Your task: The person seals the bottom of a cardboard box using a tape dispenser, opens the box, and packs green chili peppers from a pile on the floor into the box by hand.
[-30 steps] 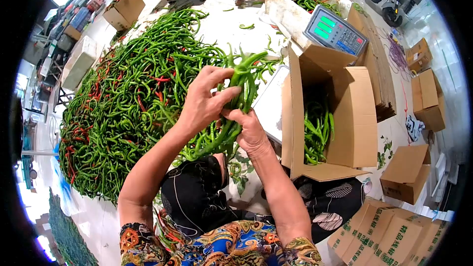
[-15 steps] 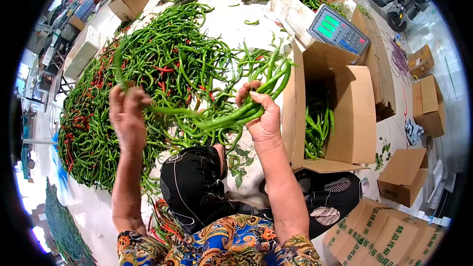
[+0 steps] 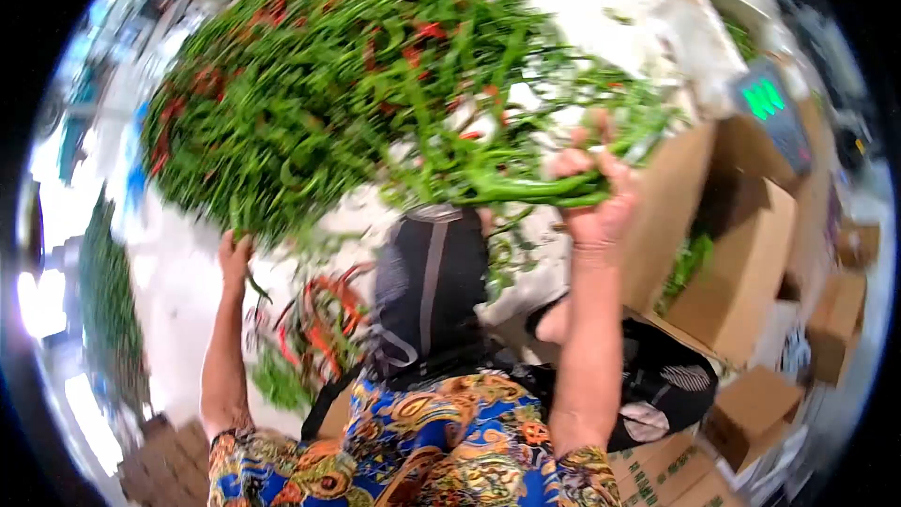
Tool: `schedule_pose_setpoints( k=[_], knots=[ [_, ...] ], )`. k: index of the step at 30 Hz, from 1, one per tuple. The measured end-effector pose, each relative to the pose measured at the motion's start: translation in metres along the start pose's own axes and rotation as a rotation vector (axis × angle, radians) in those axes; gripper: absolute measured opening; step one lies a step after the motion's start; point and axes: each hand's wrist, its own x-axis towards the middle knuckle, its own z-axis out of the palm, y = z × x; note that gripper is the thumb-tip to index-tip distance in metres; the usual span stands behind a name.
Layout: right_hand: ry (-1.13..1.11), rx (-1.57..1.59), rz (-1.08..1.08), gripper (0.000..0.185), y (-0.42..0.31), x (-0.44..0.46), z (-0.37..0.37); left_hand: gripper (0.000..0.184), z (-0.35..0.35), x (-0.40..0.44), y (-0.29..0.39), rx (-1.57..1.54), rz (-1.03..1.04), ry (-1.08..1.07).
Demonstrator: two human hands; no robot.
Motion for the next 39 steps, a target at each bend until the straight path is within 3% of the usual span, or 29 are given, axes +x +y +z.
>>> schedule_pose_setpoints(
  k=[2,3,5,8,10,11,12,13,15,16,18,19,21,22,23,24,30,32,39],
  knots=[
    [-0.069,-0.024,0.047,0.055,-0.002,0.000,-0.019,0.022,-0.039,-0.040,-0.033,0.187,-0.060,0.047],
    [-0.051,-0.046,0.079,0.056,-0.002,0.000,-0.022,0.015,-0.058,-0.060,-0.039,0.173,-0.153,0.063],
    [0.030,-0.087,0.102,0.057,-0.005,-0.001,-0.036,0.020,-0.101,-0.095,-0.068,0.153,-0.248,0.104],
    [0.160,-0.147,0.106,0.055,-0.011,-0.005,-0.059,0.022,-0.152,-0.144,-0.078,0.456,-0.402,0.153],
    [0.210,-0.197,0.095,0.053,-0.016,-0.006,-0.068,0.030,-0.200,-0.181,-0.139,0.555,-0.481,0.153],
    [0.219,-0.225,0.084,0.053,-0.018,-0.005,-0.070,0.035,-0.223,-0.199,-0.166,0.845,-0.555,0.111],
    [0.231,-0.253,0.068,0.053,-0.019,-0.005,-0.071,0.040,-0.220,-0.212,-0.152,0.953,-0.765,0.204],
    [0.245,-0.273,0.046,0.054,-0.017,-0.004,-0.070,0.047,-0.220,-0.229,-0.157,1.074,-0.730,0.332],
    [0.268,-0.362,0.001,0.056,-0.017,-0.002,-0.067,0.064,-0.205,-0.216,-0.144,0.977,-1.109,0.286],
    [0.324,-0.458,-0.016,0.045,-0.012,-0.003,-0.055,0.053,-0.211,-0.227,-0.199,0.846,-0.854,0.344],
    [0.374,-0.537,0.000,0.022,-0.008,0.002,-0.045,0.010,-0.148,-0.191,-0.142,0.044,-0.778,0.189],
    [0.357,-0.619,-0.045,0.023,-0.001,0.001,-0.038,0.012,-0.119,-0.172,-0.127,0.055,-0.708,0.041],
    [0.442,-0.391,0.046,0.040,0.010,0.000,-0.008,0.027,-0.061,-0.139,-0.126,0.059,-0.456,-0.102],
    [0.263,-0.353,-0.095,0.066,0.019,0.001,-0.002,0.040,-0.027,-0.120,-0.068,0.053,-0.453,-0.213],
    [0.168,-0.343,-0.063,0.082,0.020,0.001,0.006,0.041,0.002,-0.106,-0.056,-0.069,-0.391,-0.258],
    [0.136,-0.425,-0.065,0.086,0.018,-0.002,0.018,0.041,0.026,-0.091,-0.017,-0.118,-0.399,-0.333],
    [-0.041,-0.539,-0.118,0.085,-0.001,-0.016,0.065,0.035,0.137,-0.037,0.086,-0.150,-0.094,-0.589],
    [0.006,-0.572,-0.148,0.086,-0.010,-0.022,0.075,0.031,0.160,-0.034,0.111,-0.167,-0.017,-0.634],
    [-0.026,-0.350,-0.173,0.086,-0.050,-0.040,0.096,0.028,0.199,-0.040,0.140,-0.092,0.066,-0.714]
  ],
)
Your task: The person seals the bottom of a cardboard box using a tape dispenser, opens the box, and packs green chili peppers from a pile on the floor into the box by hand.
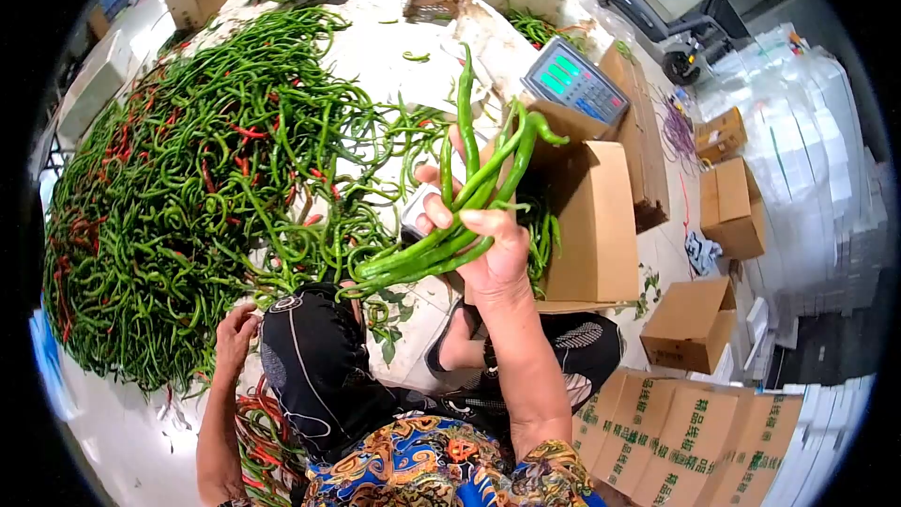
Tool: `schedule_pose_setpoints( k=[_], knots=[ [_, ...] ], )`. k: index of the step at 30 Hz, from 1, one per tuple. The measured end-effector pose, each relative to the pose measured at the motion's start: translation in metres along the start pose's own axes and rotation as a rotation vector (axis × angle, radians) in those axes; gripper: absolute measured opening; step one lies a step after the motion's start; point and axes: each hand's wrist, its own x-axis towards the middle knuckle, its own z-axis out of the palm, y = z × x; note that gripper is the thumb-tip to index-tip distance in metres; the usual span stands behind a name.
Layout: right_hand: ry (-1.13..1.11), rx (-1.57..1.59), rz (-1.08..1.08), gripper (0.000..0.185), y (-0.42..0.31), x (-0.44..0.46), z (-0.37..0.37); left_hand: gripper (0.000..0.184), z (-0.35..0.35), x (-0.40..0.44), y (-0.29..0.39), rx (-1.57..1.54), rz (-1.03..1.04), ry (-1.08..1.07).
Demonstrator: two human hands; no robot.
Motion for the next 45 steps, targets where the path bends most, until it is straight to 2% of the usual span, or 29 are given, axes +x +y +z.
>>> schedule_pose_setpoints(
  k=[4,7,8,10,13,16,17,19,20,21,22,23,24,25,27,28,29,30,31,32,33,35,37,42,43,45],
  knots=[
    [-0.158,0.028,-0.026,0.090,-0.031,-0.008,-0.007,0.026,0.012,-0.006,0.012,0.022,-0.036,0.013],
    [-0.152,0.067,0.017,0.050,-0.045,-0.020,-0.008,0.028,0.019,0.003,0.018,-0.093,-0.017,0.048],
    [-0.175,0.047,0.002,0.027,-0.045,-0.020,-0.004,0.027,0.019,0.009,0.019,-0.091,0.015,0.039],
    [-0.165,0.006,0.013,0.018,-0.042,-0.022,-0.001,0.029,0.020,0.025,0.054,-0.201,0.054,-0.063],
    [-0.221,-0.117,0.045,0.012,-0.033,-0.024,-0.002,0.033,0.033,0.028,0.155,-0.324,0.140,-0.151],
    [-0.195,-0.250,0.060,0.017,-0.022,-0.035,0.007,0.033,0.052,0.015,0.259,-0.305,0.318,-0.297],
    [-0.227,-0.280,0.090,0.017,-0.020,-0.035,0.005,0.033,0.058,0.012,0.284,-0.248,0.365,-0.359],
    [-0.189,-0.453,0.122,0.016,-0.021,-0.038,0.019,0.032,0.082,0.010,0.310,-0.328,0.523,-0.472],
    [-0.183,-0.522,0.219,0.016,-0.021,-0.039,0.012,0.031,0.091,0.006,0.323,-0.412,0.459,-0.608],
    [-0.211,-0.520,0.205,0.023,-0.017,-0.040,0.014,0.031,0.098,0.002,0.335,-0.497,0.390,-0.743],
    [-0.191,-0.521,0.223,0.031,-0.017,-0.042,0.016,0.030,0.101,0.002,0.344,-0.422,0.378,-0.841],
    [-0.171,-0.522,0.240,0.038,-0.019,-0.044,0.017,0.029,0.103,0.001,0.346,-0.448,0.261,-0.865],
    [-0.159,-0.523,0.234,0.050,-0.021,-0.048,0.015,0.028,0.105,0.005,0.342,-0.490,0.282,-0.838],
    [0.052,-0.487,0.323,0.054,-0.018,-0.052,0.006,0.027,0.107,0.011,0.338,-0.531,0.302,-0.811],
    [0.059,-0.694,0.149,0.048,-0.029,-0.054,0.022,0.029,0.106,0.026,0.326,-0.537,0.365,-0.633],
    [-0.010,-0.588,0.098,0.041,-0.031,-0.046,0.020,0.030,0.101,0.030,0.324,-0.618,0.291,-0.613],
    [0.085,-0.641,0.033,0.034,-0.042,-0.047,0.035,0.032,0.095,0.033,0.321,-0.702,0.215,-0.585],
    [0.186,-0.593,-0.016,0.031,-0.051,-0.054,0.018,0.032,0.092,0.040,0.315,-0.744,0.182,-0.569],
    [0.131,-0.474,-0.019,0.032,-0.066,-0.056,0.001,0.033,0.089,0.046,0.309,-0.806,0.147,-0.565],
    [0.198,-0.341,-0.045,0.035,-0.076,-0.057,-0.010,0.032,0.089,0.052,0.300,-0.854,0.146,-0.545],
    [0.258,-0.330,-0.116,0.033,-0.084,-0.053,0.008,0.031,0.091,0.059,0.290,-0.902,0.142,-0.530],
    [0.197,-0.323,-0.216,0.039,-0.119,-0.054,-0.013,0.032,0.088,0.069,0.274,-0.956,0.144,-0.540],
    [0.296,-0.434,-0.273,0.034,-0.144,-0.051,-0.020,0.033,0.086,0.077,0.259,-1.031,0.171,-0.558],
    [0.651,-1.064,-0.191,0.033,-0.162,-0.040,-0.064,0.031,0.085,0.082,0.243,-1.072,0.202,-0.553],
    [0.716,-1.173,-0.110,0.046,-0.161,-0.038,-0.077,0.030,0.086,0.082,0.243,-1.070,0.198,-0.544],
    [0.575,-1.328,0.008,0.066,-0.150,-0.039,-0.093,0.029,0.090,0.080,0.244,-1.067,0.184,-0.543]
  ],
)
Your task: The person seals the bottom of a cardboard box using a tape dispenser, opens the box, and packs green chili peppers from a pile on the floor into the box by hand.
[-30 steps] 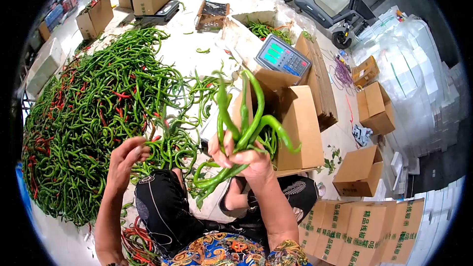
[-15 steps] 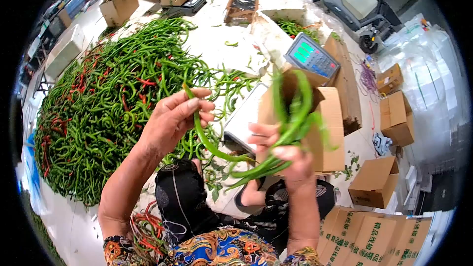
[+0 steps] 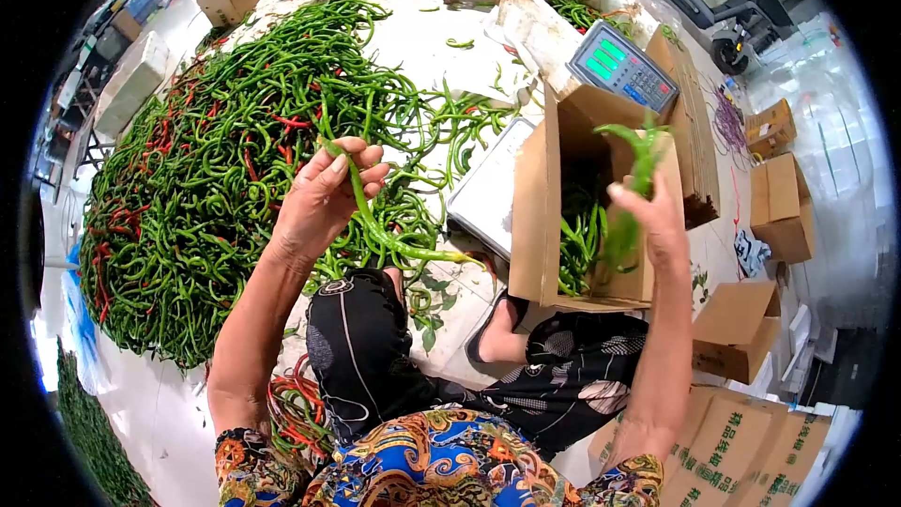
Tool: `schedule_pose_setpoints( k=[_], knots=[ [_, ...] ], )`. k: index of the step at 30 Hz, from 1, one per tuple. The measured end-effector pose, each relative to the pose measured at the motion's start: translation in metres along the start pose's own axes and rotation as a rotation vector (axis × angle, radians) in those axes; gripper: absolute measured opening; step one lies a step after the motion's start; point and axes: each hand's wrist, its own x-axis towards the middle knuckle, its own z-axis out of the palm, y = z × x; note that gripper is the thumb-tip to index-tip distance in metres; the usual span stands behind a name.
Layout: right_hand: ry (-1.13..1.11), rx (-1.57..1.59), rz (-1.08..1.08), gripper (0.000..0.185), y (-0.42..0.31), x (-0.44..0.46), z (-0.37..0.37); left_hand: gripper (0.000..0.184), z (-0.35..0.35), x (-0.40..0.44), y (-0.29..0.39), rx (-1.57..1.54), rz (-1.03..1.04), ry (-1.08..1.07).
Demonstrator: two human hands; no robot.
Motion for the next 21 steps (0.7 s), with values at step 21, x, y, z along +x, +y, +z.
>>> schedule_pose_setpoints(
  k=[21],
  knots=[
    [-0.696,-0.028,-0.066,0.027,0.094,-0.181,0.198,0.071,0.135,0.218,0.023,0.706,0.395,-0.087]
  ],
)
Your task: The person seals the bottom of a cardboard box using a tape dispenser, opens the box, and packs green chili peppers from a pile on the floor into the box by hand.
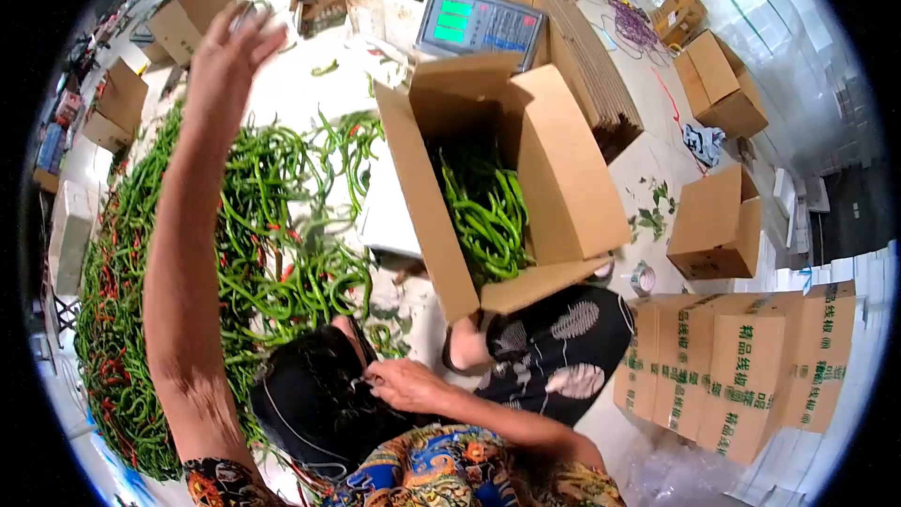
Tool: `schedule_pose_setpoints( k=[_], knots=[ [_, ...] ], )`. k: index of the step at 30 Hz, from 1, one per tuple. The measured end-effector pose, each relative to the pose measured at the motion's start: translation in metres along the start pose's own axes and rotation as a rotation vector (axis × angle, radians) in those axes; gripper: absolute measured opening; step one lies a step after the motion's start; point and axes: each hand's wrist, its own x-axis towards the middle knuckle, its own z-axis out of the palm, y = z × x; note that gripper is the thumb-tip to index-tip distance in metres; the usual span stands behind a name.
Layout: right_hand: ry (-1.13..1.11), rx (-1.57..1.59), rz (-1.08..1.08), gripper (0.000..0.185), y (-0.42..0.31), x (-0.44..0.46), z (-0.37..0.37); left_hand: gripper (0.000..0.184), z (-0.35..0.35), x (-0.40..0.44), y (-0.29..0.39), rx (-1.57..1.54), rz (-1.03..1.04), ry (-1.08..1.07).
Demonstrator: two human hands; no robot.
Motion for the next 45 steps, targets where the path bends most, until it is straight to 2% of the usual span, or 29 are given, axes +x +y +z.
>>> schedule_pose_setpoints(
  k=[1,2,4,6,7,9,10,12,15,17,19,20,21,22,25,27,28,29,32,33,35,36,39,40,41,42,43,44,45],
  knots=[
    [0.028,0.002,-0.024,0.027,0.005,0.007,0.001,0.063,0.001,-0.015,-0.006,0.203,0.027,-0.071],
    [-0.014,0.075,0.048,0.029,0.005,0.011,-0.004,0.060,0.002,-0.031,-0.009,0.203,-0.072,-0.180],
    [0.037,0.153,0.104,0.031,0.015,0.014,-0.007,0.053,-0.002,-0.073,-0.024,0.131,-0.247,-0.234],
    [0.081,0.160,0.175,0.032,0.026,0.014,-0.011,0.046,-0.020,-0.116,-0.046,0.113,-0.432,-0.155],
    [0.075,0.146,0.221,0.032,0.028,0.015,-0.016,0.034,-0.035,-0.139,-0.064,-0.023,-0.501,-0.060],
    [0.155,0.183,0.185,0.032,0.062,0.015,-0.009,0.032,-0.082,-0.187,-0.107,-0.196,-0.576,0.106],
    [0.189,0.112,0.152,0.031,0.079,0.015,-0.004,0.029,-0.105,-0.212,-0.119,-0.144,-0.636,0.244],
    [0.148,0.246,0.355,0.030,0.067,0.020,-0.014,0.025,-0.145,-0.261,-0.141,-0.013,-0.689,0.465],
    [0.146,0.216,0.469,0.032,0.088,0.032,-0.003,0.021,-0.189,-0.333,-0.179,0.144,-0.766,0.519],
    [0.128,0.357,0.518,0.033,0.104,0.042,0.012,0.021,-0.194,-0.369,-0.198,0.248,-0.799,0.480],
    [0.101,0.386,0.514,0.032,0.114,0.050,0.025,0.027,-0.186,-0.384,-0.216,0.372,-0.788,0.355],
    [0.084,0.405,0.534,0.032,0.117,0.053,0.029,0.031,-0.180,-0.384,-0.225,0.660,-0.791,0.243],
    [0.070,0.423,0.556,0.032,0.120,0.056,0.033,0.035,-0.165,-0.381,-0.234,0.868,-0.730,0.223],
    [0.080,0.439,0.568,0.030,0.127,0.058,0.038,0.044,-0.152,-0.372,-0.241,0.919,-0.817,0.213],
    [0.041,0.418,0.620,0.030,0.139,0.070,0.045,0.069,-0.123,-0.364,-0.278,1.167,-0.644,0.198],
    [0.064,0.469,0.613,0.031,0.138,0.079,0.044,0.074,-0.113,-0.361,-0.306,1.220,-0.763,0.240],
    [0.077,0.494,0.611,0.031,0.135,0.083,0.042,0.071,-0.113,-0.363,-0.316,1.205,-0.684,0.309],
    [0.097,0.519,0.601,0.030,0.132,0.085,0.039,0.055,-0.115,-0.367,-0.324,1.120,-0.639,0.372],
    [0.103,0.608,0.584,0.034,0.114,0.097,0.025,0.026,-0.128,-0.363,-0.302,0.941,-0.492,0.512],
    [0.137,0.666,0.557,0.035,0.110,0.102,0.025,0.026,-0.125,-0.357,-0.275,0.850,-0.631,0.520],
    [0.204,0.777,0.500,0.038,0.105,0.112,0.029,0.025,-0.115,-0.360,-0.249,0.729,-0.636,0.394],
    [0.177,0.798,0.469,0.046,0.106,0.120,0.031,0.025,-0.111,-0.368,-0.247,0.662,-0.451,0.219],
    [0.190,1.060,0.411,0.045,0.098,0.138,0.036,0.025,-0.101,-0.372,-0.249,0.416,-0.363,-0.349],
    [0.207,0.982,0.568,0.043,0.116,0.142,0.040,0.026,-0.101,-0.364,-0.241,0.310,-0.545,-0.294],
    [0.308,0.976,0.569,0.041,0.132,0.141,0.045,0.026,-0.103,-0.358,-0.236,0.201,-0.725,-0.237],
    [0.409,0.972,0.569,0.040,0.129,0.146,0.045,0.028,-0.109,-0.351,-0.248,0.463,-0.438,-0.275],
    [0.511,0.967,0.569,0.038,0.120,0.151,0.043,0.030,-0.110,-0.347,-0.264,0.664,-0.240,-0.130],
    [0.554,0.959,0.561,0.036,0.112,0.151,0.035,0.031,-0.110,-0.346,-0.277,0.790,-0.307,-0.066],
    [0.479,0.847,0.609,0.031,0.102,0.148,0.019,0.033,-0.107,-0.340,-0.283,0.916,-0.373,0.004]
  ],
)
